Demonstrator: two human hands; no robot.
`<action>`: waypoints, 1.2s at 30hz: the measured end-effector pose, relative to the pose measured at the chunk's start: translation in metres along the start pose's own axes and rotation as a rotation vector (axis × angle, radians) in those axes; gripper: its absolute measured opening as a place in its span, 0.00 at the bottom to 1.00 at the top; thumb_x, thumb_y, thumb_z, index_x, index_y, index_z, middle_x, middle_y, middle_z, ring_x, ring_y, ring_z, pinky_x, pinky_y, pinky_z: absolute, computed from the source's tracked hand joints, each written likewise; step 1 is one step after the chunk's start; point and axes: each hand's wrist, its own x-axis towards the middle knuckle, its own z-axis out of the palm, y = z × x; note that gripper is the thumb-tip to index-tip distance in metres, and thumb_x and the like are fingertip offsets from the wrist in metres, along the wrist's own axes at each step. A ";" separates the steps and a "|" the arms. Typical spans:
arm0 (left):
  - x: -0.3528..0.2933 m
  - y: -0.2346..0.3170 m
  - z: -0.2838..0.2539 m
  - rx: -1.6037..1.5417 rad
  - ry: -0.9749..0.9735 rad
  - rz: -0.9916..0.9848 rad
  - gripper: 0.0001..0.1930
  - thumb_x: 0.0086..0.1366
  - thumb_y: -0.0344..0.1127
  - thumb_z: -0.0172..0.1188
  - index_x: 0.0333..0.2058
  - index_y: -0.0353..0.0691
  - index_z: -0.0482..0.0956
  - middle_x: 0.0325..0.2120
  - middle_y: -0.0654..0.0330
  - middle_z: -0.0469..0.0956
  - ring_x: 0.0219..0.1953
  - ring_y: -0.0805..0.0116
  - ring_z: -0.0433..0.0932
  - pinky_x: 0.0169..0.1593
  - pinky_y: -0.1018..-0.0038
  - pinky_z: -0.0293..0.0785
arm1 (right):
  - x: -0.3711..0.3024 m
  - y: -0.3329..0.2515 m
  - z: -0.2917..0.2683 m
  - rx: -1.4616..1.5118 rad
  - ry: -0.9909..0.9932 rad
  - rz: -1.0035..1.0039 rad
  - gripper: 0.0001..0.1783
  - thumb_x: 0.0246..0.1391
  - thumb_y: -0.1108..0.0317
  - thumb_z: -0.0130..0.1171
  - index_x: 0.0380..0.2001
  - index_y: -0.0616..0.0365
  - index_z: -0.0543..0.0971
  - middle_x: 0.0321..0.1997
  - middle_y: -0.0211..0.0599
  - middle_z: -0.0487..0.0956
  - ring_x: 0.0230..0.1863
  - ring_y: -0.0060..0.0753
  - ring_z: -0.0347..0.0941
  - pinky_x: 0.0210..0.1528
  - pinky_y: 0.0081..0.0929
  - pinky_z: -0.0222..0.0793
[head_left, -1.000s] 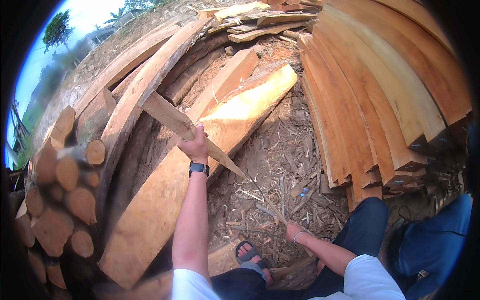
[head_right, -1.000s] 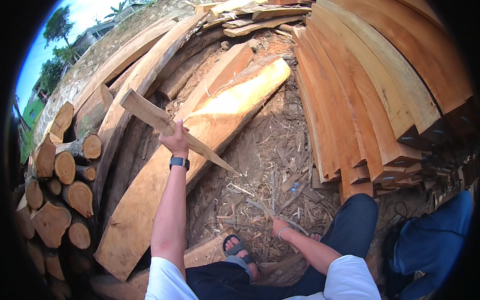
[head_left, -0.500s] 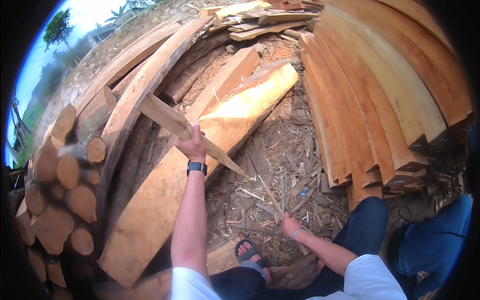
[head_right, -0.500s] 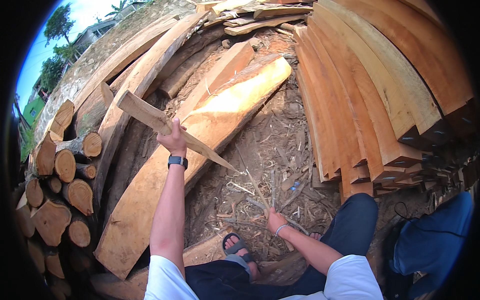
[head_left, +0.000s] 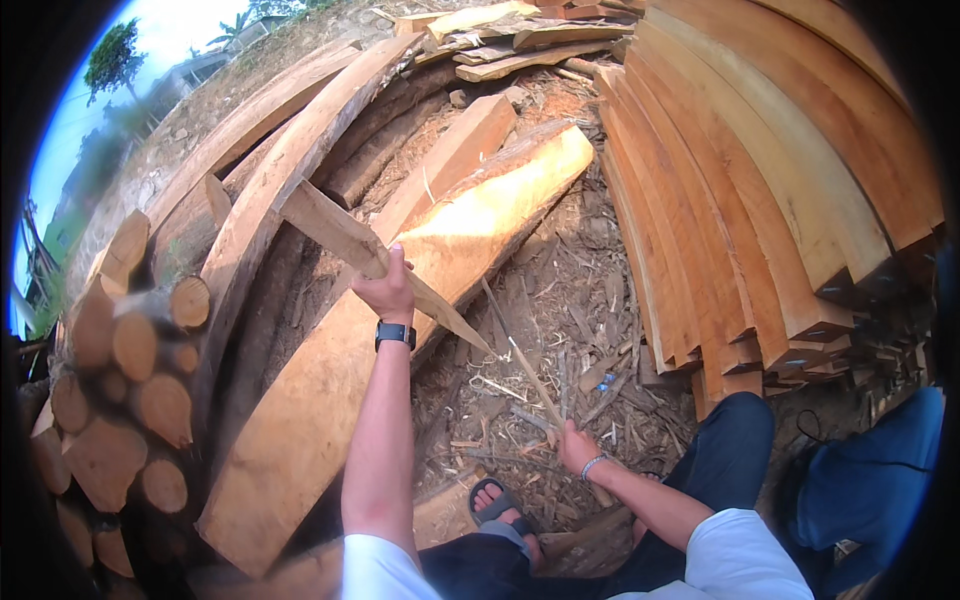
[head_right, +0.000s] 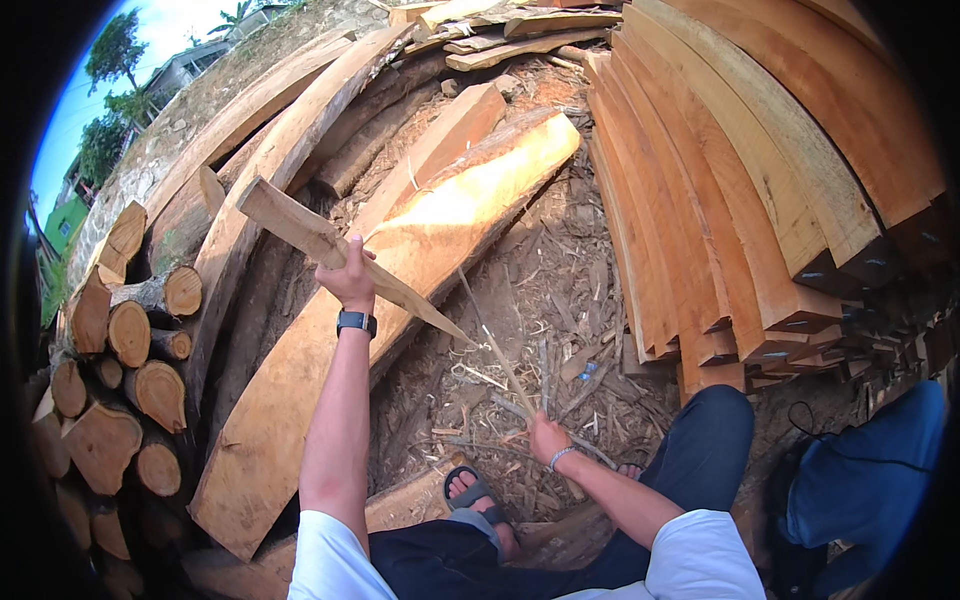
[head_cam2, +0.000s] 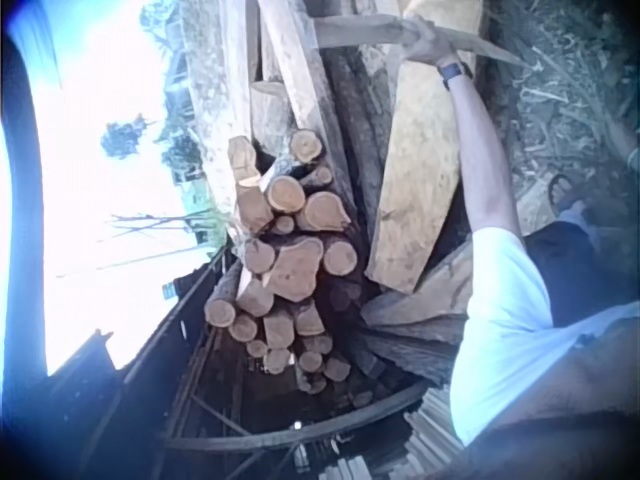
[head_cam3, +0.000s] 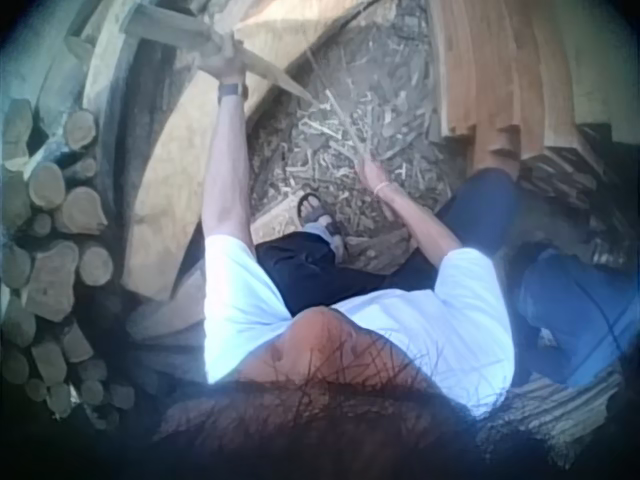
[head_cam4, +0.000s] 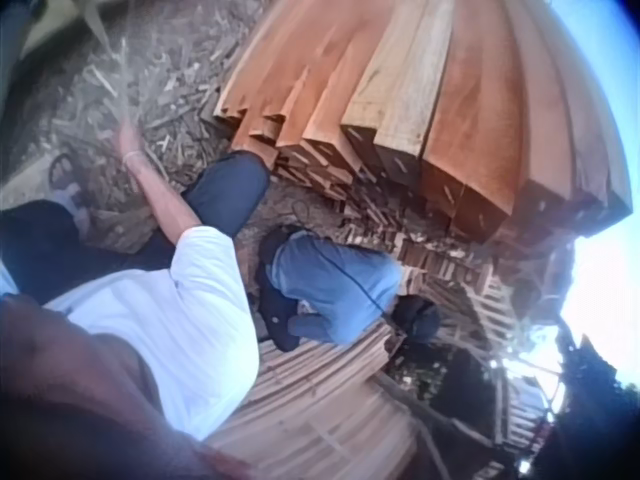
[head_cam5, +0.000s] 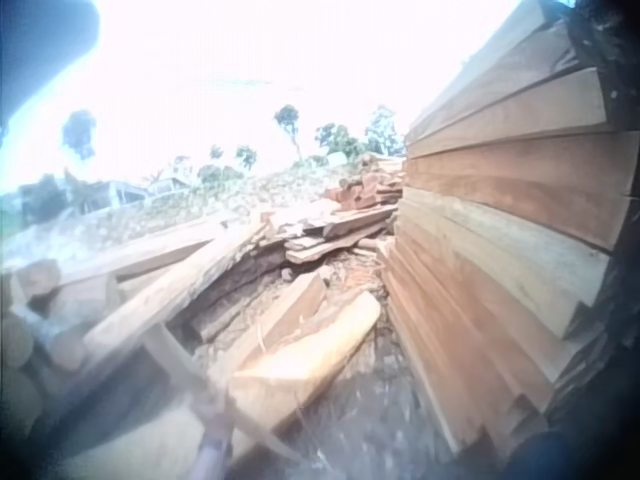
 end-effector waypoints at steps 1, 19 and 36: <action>-0.001 0.001 0.002 0.004 -0.003 0.000 0.11 0.56 0.33 0.64 0.21 0.32 0.76 0.13 0.59 0.76 0.17 0.71 0.77 0.23 0.77 0.72 | -0.004 0.024 0.014 -0.072 -0.050 -0.009 0.15 0.54 0.69 0.48 0.39 0.73 0.65 0.26 0.70 0.75 0.34 0.72 0.73 0.37 0.57 0.69; -0.001 0.001 0.001 0.039 0.001 -0.030 0.12 0.56 0.35 0.63 0.19 0.32 0.76 0.13 0.59 0.76 0.17 0.71 0.77 0.24 0.76 0.71 | -0.004 0.078 0.049 -0.225 -0.200 -0.008 0.17 0.53 0.68 0.49 0.42 0.72 0.67 0.28 0.67 0.76 0.35 0.70 0.74 0.39 0.56 0.70; 0.005 -0.002 -0.003 0.088 0.041 0.020 0.13 0.57 0.35 0.63 0.21 0.31 0.76 0.13 0.58 0.76 0.16 0.70 0.77 0.24 0.75 0.72 | 0.005 0.062 0.045 -0.303 -0.395 -0.028 0.24 0.54 0.66 0.50 0.50 0.71 0.63 0.38 0.67 0.77 0.41 0.62 0.76 0.45 0.46 0.73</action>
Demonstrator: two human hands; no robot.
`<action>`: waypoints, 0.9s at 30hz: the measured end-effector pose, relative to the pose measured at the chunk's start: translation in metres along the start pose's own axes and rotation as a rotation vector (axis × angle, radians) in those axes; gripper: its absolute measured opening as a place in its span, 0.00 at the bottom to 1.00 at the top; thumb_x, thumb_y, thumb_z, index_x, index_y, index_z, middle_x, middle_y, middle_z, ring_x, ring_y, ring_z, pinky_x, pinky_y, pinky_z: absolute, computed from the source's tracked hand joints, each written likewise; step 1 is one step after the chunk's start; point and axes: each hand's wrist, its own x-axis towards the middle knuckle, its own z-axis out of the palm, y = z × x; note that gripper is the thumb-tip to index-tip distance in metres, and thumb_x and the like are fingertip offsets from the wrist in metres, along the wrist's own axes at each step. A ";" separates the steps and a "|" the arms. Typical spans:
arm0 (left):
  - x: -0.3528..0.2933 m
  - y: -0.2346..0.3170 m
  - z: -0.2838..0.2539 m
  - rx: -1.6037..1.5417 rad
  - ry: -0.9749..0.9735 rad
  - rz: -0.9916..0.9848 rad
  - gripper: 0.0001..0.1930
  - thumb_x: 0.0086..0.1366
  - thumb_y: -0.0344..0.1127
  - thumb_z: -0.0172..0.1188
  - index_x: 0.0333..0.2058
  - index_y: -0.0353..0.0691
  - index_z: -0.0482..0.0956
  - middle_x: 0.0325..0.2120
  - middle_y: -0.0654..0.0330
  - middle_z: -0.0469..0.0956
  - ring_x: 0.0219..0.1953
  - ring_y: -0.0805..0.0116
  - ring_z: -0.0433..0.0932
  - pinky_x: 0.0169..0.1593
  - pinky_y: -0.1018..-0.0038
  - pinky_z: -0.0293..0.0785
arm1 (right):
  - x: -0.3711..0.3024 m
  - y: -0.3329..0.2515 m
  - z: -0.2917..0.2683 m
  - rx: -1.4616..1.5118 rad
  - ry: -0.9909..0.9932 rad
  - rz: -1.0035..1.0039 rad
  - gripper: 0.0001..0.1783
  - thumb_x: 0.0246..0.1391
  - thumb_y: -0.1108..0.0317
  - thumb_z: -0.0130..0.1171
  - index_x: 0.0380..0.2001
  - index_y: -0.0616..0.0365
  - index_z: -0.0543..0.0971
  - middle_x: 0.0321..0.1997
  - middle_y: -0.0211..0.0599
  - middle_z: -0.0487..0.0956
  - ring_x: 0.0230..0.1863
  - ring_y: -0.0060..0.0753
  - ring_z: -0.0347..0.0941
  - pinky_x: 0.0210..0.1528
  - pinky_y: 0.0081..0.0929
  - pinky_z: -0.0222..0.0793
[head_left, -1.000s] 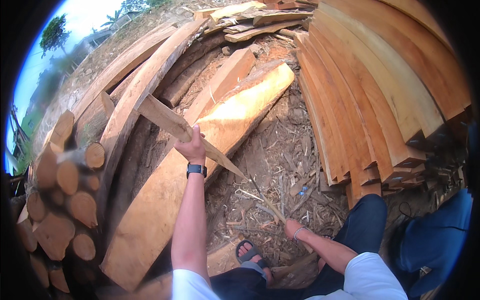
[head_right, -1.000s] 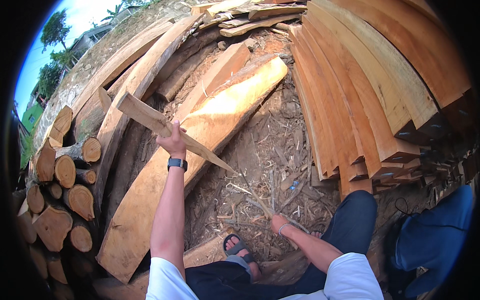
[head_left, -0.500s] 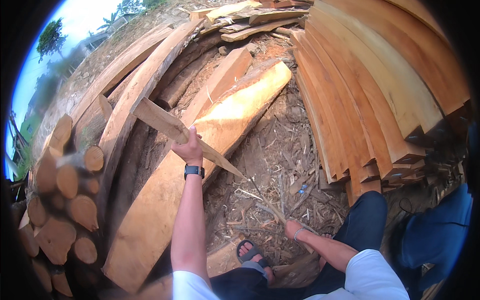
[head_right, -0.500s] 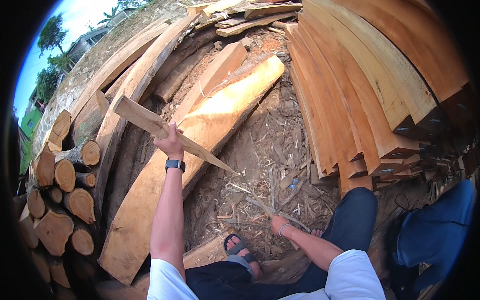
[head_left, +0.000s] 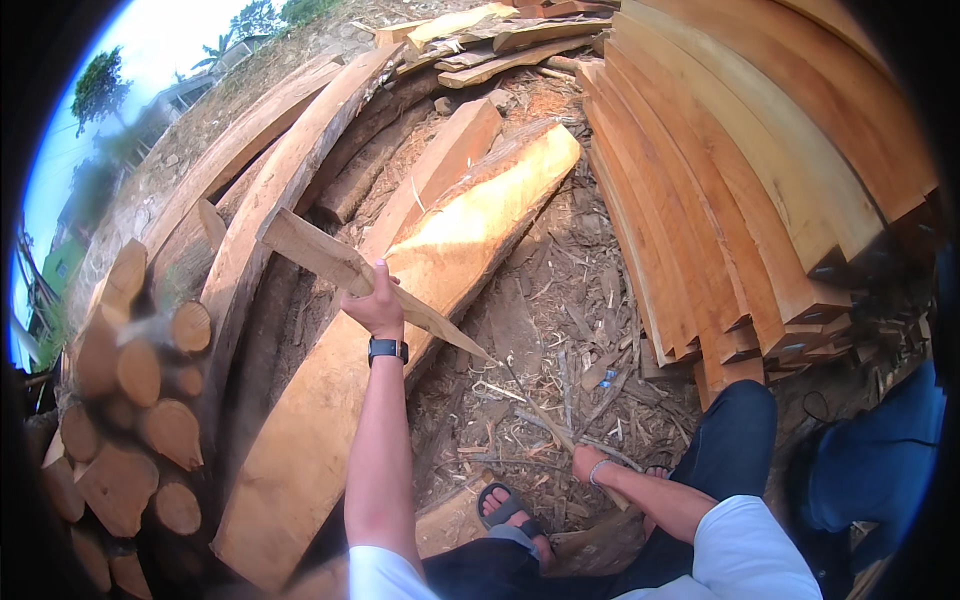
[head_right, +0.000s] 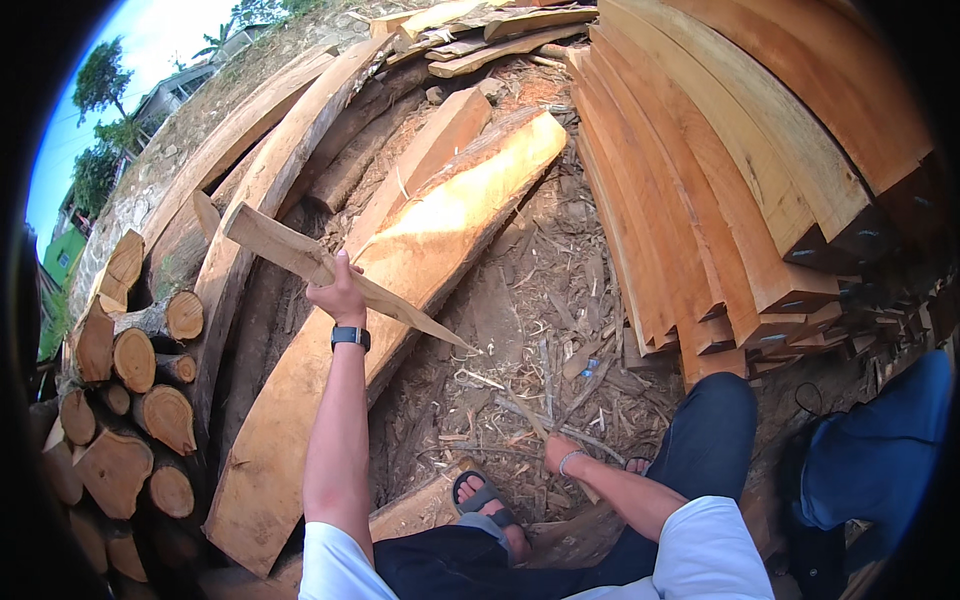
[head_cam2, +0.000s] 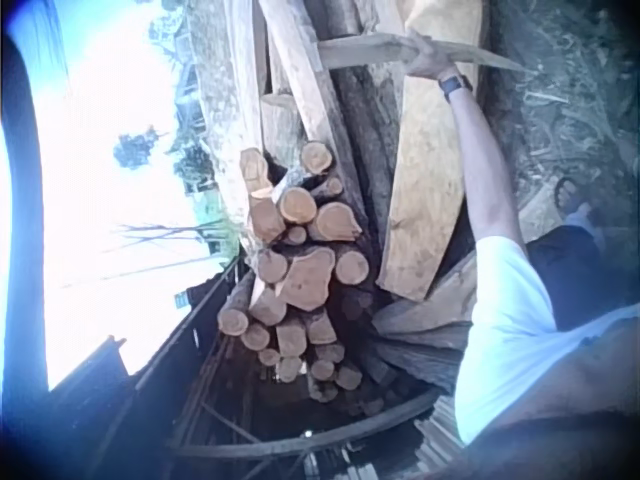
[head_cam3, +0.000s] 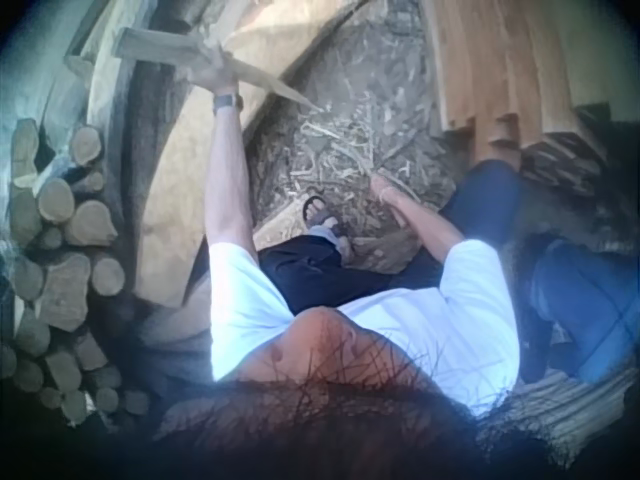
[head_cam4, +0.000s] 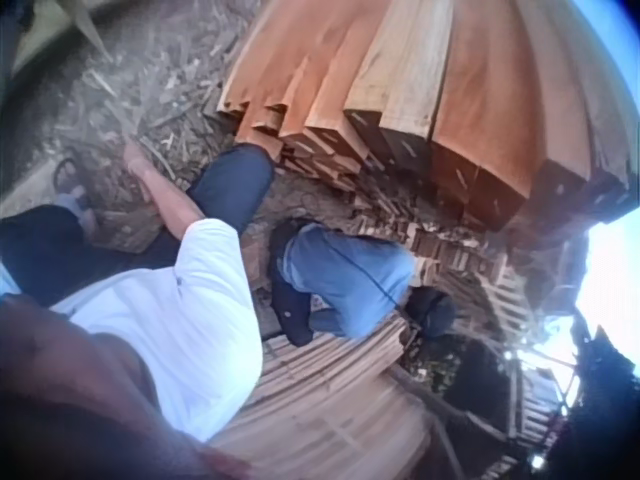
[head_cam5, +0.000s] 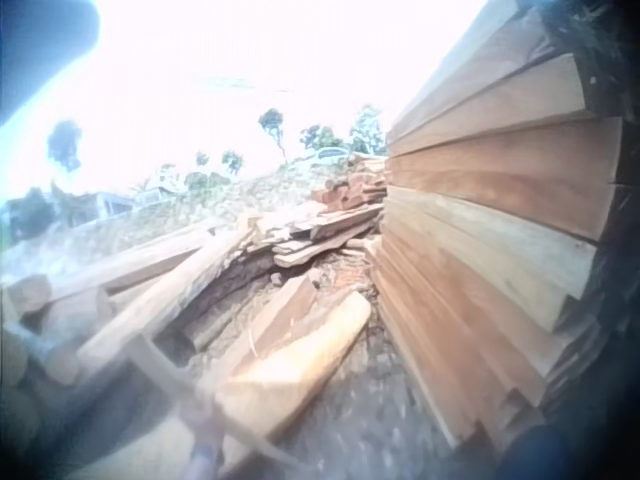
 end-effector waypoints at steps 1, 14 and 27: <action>-0.002 -0.001 0.001 0.004 -0.008 0.001 0.13 0.57 0.36 0.64 0.20 0.31 0.76 0.13 0.58 0.76 0.16 0.71 0.77 0.24 0.75 0.72 | 0.000 -0.005 -0.005 0.067 0.035 0.033 0.24 0.53 0.66 0.51 0.49 0.72 0.64 0.37 0.66 0.77 0.41 0.62 0.76 0.45 0.46 0.73; -0.006 0.001 0.007 0.017 0.028 0.023 0.15 0.57 0.38 0.64 0.21 0.30 0.77 0.13 0.58 0.76 0.17 0.71 0.77 0.24 0.75 0.71 | 0.002 0.019 0.030 -0.112 0.152 -0.091 0.21 0.51 0.66 0.53 0.43 0.75 0.73 0.26 0.56 0.79 0.31 0.60 0.78 0.37 0.46 0.75; 0.000 -0.005 0.002 0.038 0.065 0.030 0.13 0.58 0.37 0.64 0.22 0.32 0.76 0.14 0.59 0.77 0.18 0.71 0.77 0.25 0.74 0.72 | -0.037 -0.059 -0.028 0.506 -0.016 0.148 0.16 0.54 0.69 0.47 0.30 0.79 0.74 0.18 0.56 0.77 0.15 0.42 0.77 0.18 0.37 0.75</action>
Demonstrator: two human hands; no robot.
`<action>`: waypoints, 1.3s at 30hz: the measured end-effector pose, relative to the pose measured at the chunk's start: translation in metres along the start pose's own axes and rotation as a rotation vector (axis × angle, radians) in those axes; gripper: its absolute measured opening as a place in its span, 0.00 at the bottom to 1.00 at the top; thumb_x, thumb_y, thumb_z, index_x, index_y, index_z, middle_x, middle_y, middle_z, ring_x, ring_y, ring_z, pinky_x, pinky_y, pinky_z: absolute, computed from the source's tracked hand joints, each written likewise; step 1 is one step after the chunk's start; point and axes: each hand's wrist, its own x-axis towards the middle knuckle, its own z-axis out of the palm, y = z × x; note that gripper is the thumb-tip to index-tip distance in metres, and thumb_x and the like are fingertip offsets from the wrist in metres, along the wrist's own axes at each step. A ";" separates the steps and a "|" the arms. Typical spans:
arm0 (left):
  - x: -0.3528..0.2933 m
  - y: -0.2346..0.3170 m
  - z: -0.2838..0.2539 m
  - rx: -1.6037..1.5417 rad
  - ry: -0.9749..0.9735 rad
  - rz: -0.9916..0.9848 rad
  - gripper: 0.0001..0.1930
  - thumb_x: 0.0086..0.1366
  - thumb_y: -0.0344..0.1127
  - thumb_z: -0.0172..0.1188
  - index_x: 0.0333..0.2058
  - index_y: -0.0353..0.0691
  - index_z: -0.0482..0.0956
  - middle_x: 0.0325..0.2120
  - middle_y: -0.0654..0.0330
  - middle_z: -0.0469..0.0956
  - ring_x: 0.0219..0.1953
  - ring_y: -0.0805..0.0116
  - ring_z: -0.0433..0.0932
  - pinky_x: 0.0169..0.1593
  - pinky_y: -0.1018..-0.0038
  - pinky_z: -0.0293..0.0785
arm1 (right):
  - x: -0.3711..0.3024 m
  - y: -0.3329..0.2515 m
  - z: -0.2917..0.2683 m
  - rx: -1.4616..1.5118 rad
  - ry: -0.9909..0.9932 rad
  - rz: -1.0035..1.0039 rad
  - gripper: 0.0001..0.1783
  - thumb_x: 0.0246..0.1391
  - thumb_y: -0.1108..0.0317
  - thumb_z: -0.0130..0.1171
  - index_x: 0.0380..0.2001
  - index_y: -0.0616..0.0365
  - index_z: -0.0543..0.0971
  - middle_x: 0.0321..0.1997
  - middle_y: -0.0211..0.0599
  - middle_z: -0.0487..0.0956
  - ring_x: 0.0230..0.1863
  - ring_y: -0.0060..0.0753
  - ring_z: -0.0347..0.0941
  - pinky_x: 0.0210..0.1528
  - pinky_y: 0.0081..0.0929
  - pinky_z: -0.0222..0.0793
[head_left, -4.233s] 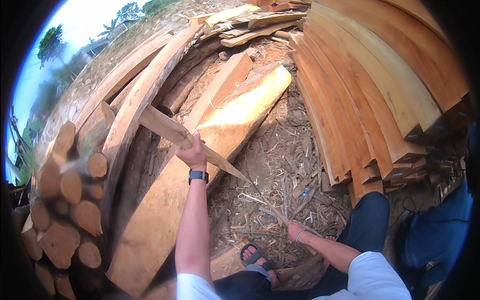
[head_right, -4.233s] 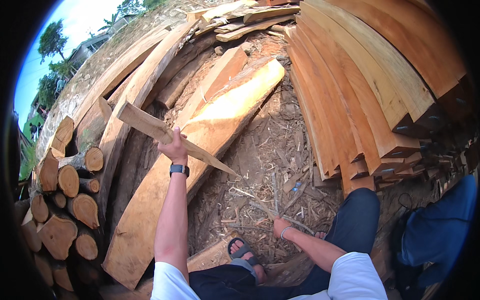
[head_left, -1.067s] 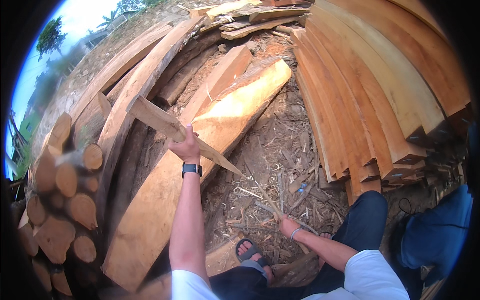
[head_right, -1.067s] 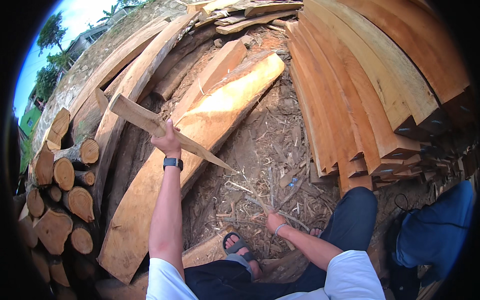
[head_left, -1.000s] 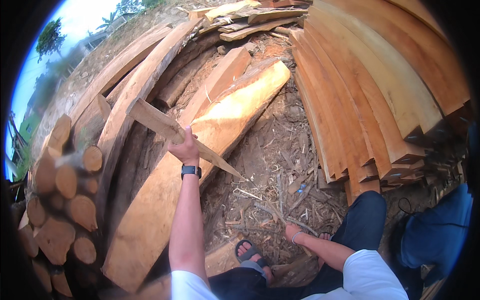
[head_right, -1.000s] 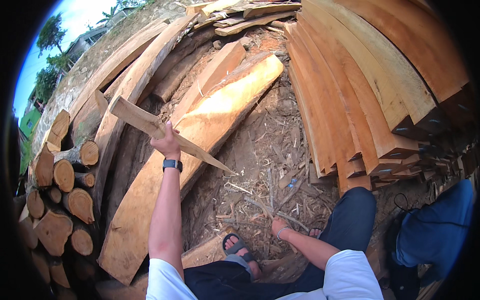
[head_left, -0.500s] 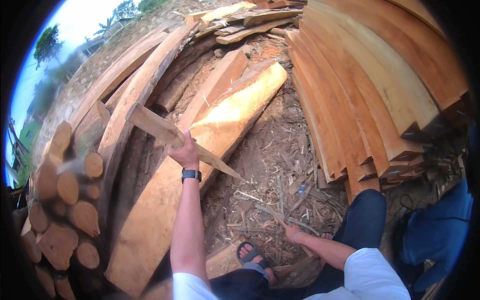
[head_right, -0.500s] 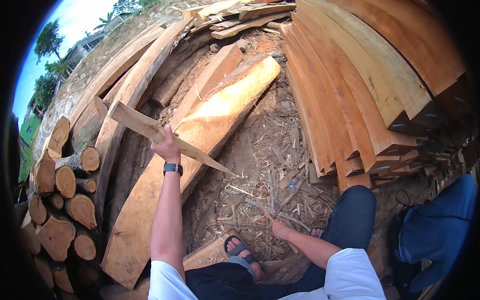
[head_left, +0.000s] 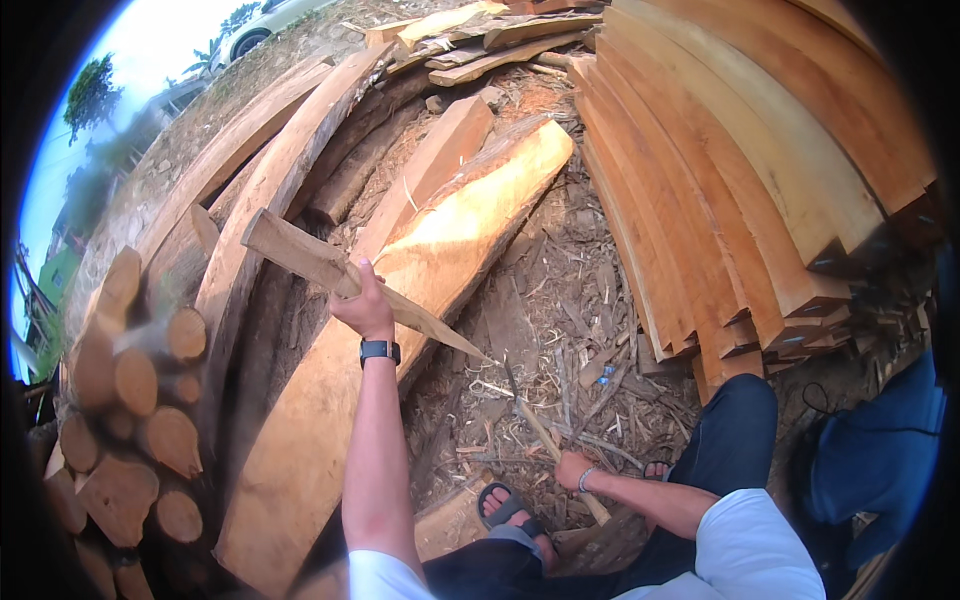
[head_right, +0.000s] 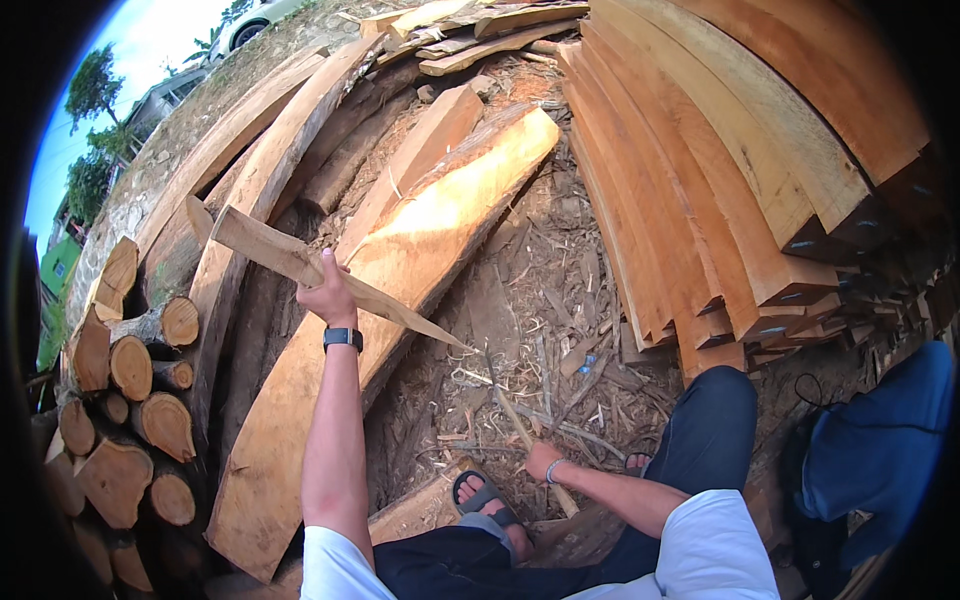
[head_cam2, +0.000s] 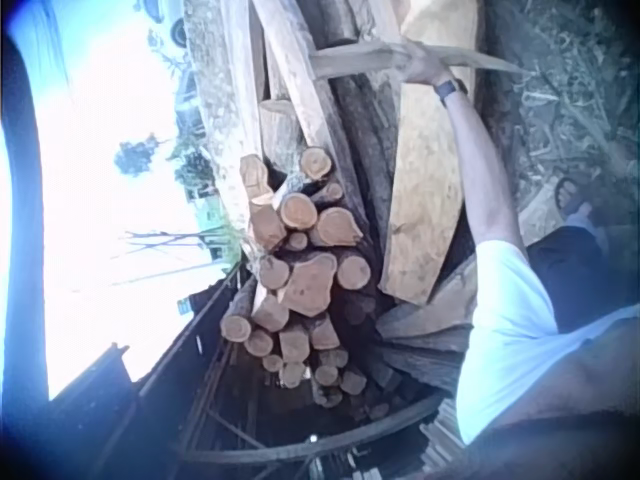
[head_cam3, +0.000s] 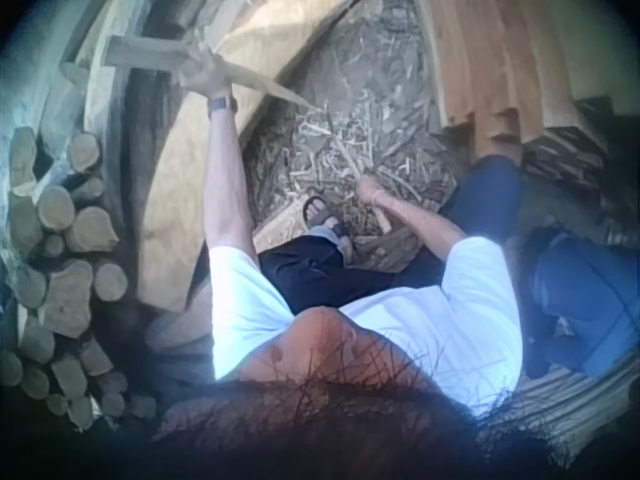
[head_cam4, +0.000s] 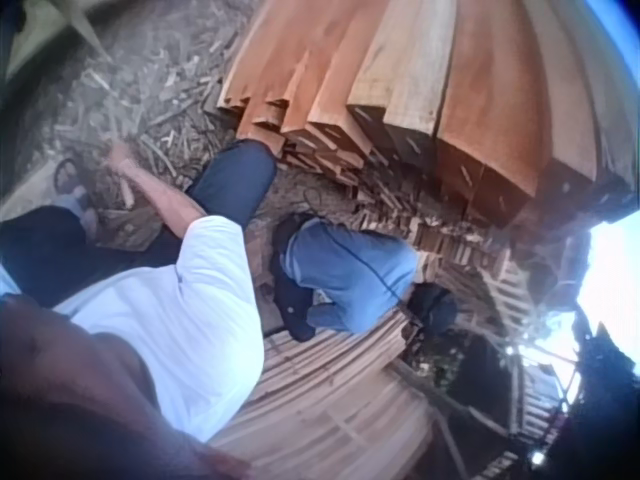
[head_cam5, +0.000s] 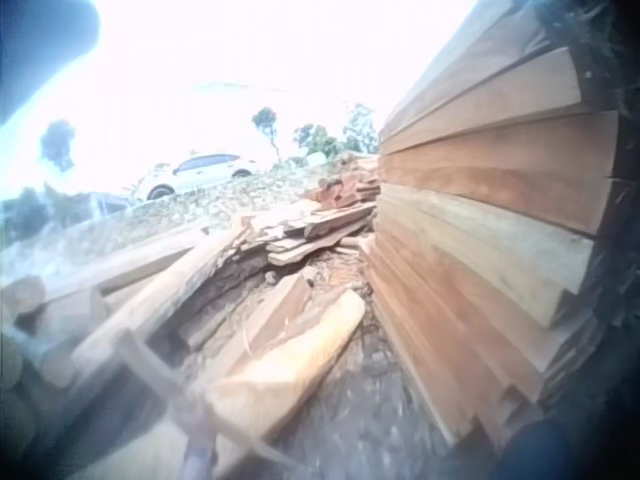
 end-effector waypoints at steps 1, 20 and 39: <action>0.001 -0.002 0.000 0.034 0.016 0.017 0.14 0.58 0.38 0.64 0.22 0.32 0.77 0.14 0.59 0.77 0.18 0.71 0.77 0.25 0.73 0.72 | -0.004 -0.002 0.006 0.009 0.027 -0.009 0.17 0.54 0.69 0.47 0.32 0.79 0.72 0.18 0.55 0.77 0.15 0.42 0.77 0.17 0.37 0.74; -0.010 0.015 0.012 0.165 0.049 0.077 0.20 0.58 0.44 0.64 0.21 0.29 0.77 0.14 0.55 0.78 0.18 0.65 0.78 0.26 0.70 0.72 | 0.027 0.053 0.012 -0.304 0.233 -0.169 0.15 0.53 0.69 0.49 0.39 0.72 0.66 0.29 0.69 0.75 0.35 0.70 0.73 0.38 0.54 0.70; -0.008 0.016 0.008 0.207 0.050 0.048 0.19 0.58 0.43 0.64 0.22 0.29 0.78 0.15 0.55 0.78 0.19 0.66 0.79 0.26 0.69 0.72 | 0.005 -0.031 -0.023 -0.141 0.417 -0.314 0.14 0.55 0.70 0.45 0.39 0.74 0.66 0.22 0.63 0.76 0.28 0.69 0.74 0.30 0.56 0.71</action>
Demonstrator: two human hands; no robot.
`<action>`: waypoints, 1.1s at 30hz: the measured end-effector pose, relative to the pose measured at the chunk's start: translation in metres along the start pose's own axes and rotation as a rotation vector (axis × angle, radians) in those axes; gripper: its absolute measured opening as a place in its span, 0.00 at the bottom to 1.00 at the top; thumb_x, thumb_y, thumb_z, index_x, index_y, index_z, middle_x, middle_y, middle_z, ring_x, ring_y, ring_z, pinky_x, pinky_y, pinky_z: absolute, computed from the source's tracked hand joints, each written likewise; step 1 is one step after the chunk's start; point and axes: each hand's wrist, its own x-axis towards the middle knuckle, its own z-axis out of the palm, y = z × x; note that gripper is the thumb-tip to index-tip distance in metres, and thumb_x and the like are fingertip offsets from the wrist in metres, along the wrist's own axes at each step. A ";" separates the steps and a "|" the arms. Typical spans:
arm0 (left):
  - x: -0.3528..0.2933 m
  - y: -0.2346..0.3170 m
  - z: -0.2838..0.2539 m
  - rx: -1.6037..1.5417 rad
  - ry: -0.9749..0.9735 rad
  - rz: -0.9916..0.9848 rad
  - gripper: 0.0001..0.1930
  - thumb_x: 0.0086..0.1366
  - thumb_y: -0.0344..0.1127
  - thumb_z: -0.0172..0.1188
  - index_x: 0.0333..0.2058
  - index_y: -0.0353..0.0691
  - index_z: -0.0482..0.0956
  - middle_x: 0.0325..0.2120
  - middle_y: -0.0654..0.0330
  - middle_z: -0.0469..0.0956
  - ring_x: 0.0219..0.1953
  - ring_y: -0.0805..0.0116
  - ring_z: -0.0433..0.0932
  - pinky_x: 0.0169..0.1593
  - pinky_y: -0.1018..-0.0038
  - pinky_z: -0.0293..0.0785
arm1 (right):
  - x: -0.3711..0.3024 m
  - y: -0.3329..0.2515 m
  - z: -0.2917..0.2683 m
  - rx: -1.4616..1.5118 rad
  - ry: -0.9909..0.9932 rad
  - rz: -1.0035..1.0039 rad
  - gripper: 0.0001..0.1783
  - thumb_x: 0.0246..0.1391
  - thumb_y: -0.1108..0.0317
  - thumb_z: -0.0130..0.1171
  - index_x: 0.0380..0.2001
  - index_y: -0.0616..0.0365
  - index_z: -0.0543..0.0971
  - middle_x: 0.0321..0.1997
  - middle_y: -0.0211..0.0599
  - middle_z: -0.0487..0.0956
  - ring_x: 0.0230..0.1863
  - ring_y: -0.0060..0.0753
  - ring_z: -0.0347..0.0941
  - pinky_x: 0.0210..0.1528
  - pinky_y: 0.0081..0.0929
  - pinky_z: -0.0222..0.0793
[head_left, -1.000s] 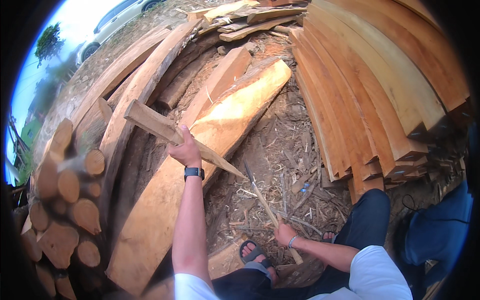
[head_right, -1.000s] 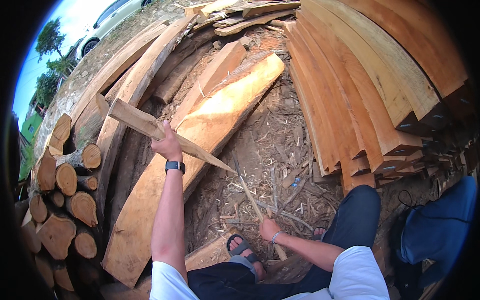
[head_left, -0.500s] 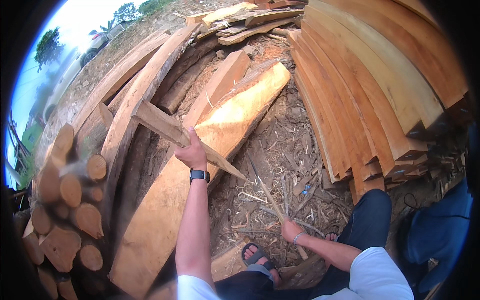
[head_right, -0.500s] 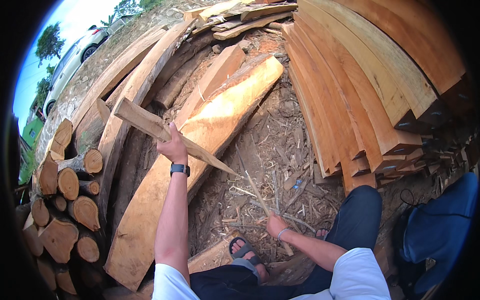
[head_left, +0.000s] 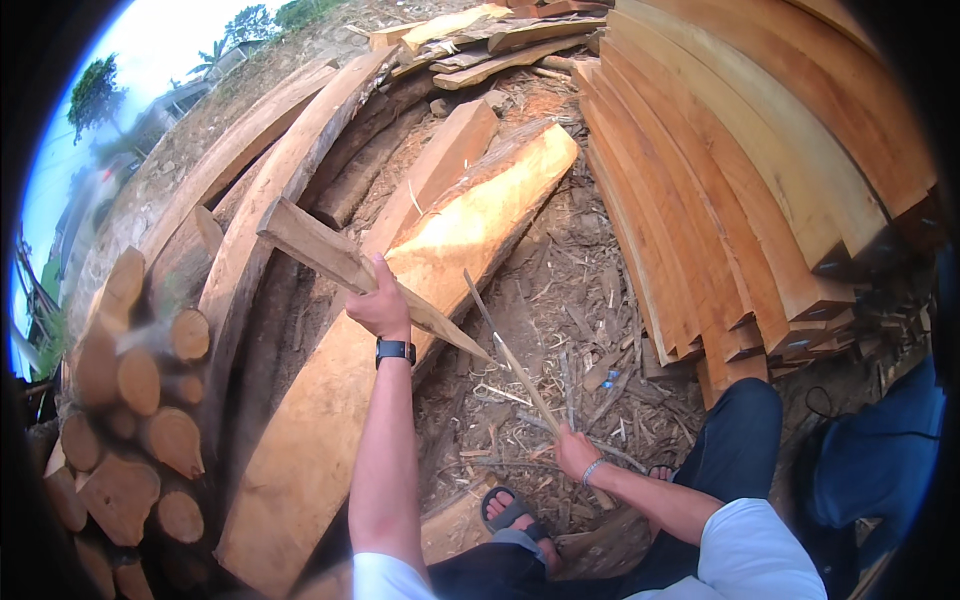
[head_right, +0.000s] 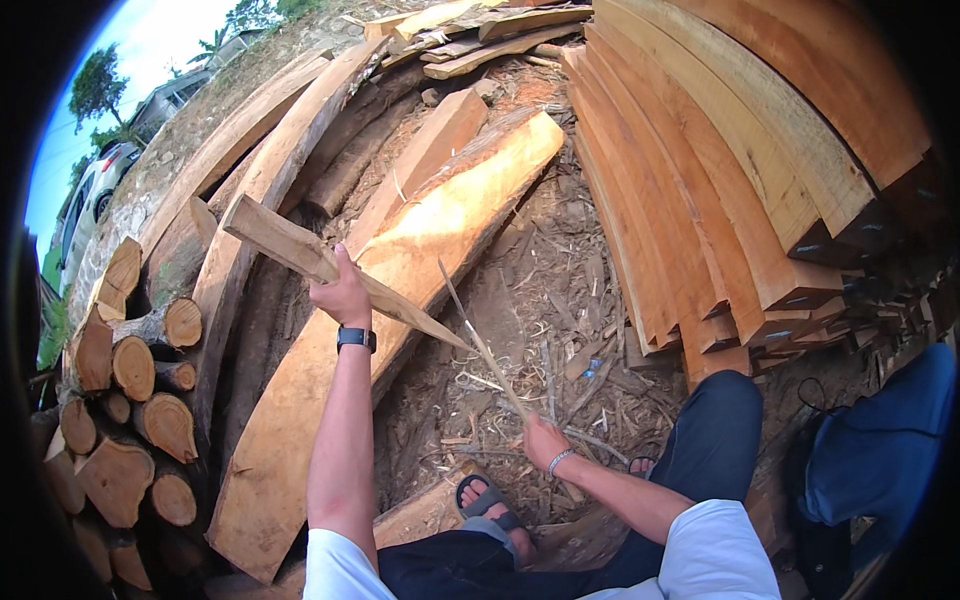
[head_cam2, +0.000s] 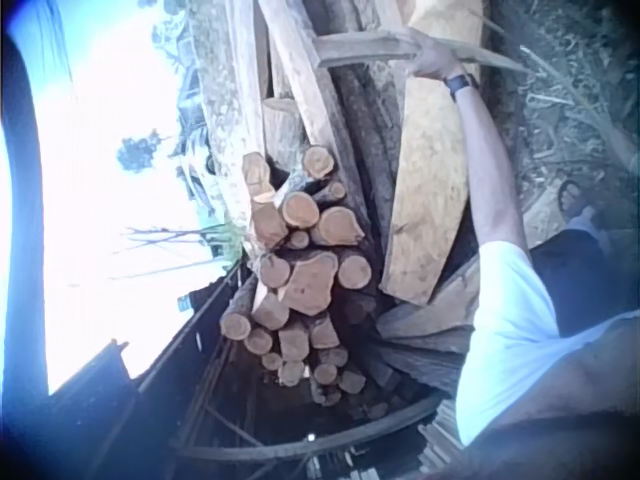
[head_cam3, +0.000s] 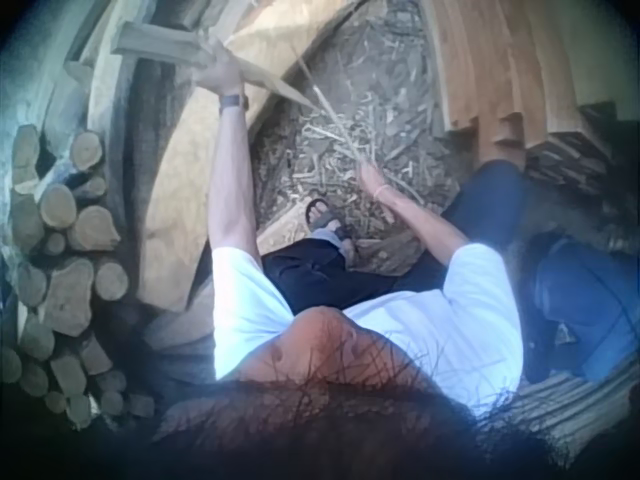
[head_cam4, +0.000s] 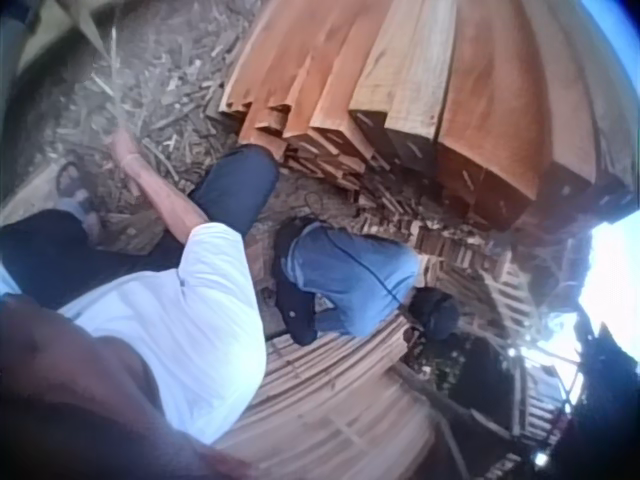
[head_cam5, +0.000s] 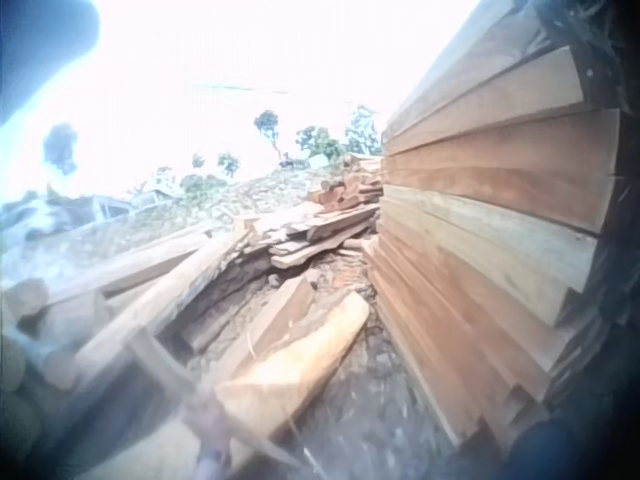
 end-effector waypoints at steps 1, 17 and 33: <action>-0.001 -0.001 0.000 0.006 0.000 -0.002 0.19 0.58 0.43 0.64 0.22 0.29 0.78 0.15 0.54 0.78 0.19 0.65 0.79 0.27 0.69 0.73 | -0.002 -0.007 -0.005 0.015 0.037 -0.015 0.14 0.55 0.71 0.45 0.39 0.74 0.66 0.22 0.62 0.76 0.27 0.69 0.74 0.29 0.56 0.71; -0.001 -0.021 0.002 0.076 0.078 0.008 0.20 0.57 0.44 0.65 0.26 0.27 0.78 0.18 0.51 0.79 0.22 0.58 0.80 0.30 0.65 0.73 | -0.008 0.015 0.002 -0.051 -0.117 0.094 0.21 0.52 0.71 0.49 0.46 0.74 0.64 0.31 0.65 0.78 0.37 0.64 0.76 0.39 0.50 0.73; -0.010 0.006 0.010 0.049 0.035 0.082 0.18 0.56 0.41 0.66 0.27 0.26 0.79 0.22 0.49 0.80 0.26 0.58 0.81 0.32 0.65 0.74 | -0.019 0.082 0.040 -0.132 -0.120 0.106 0.16 0.52 0.71 0.48 0.40 0.73 0.64 0.26 0.66 0.76 0.32 0.67 0.75 0.36 0.55 0.71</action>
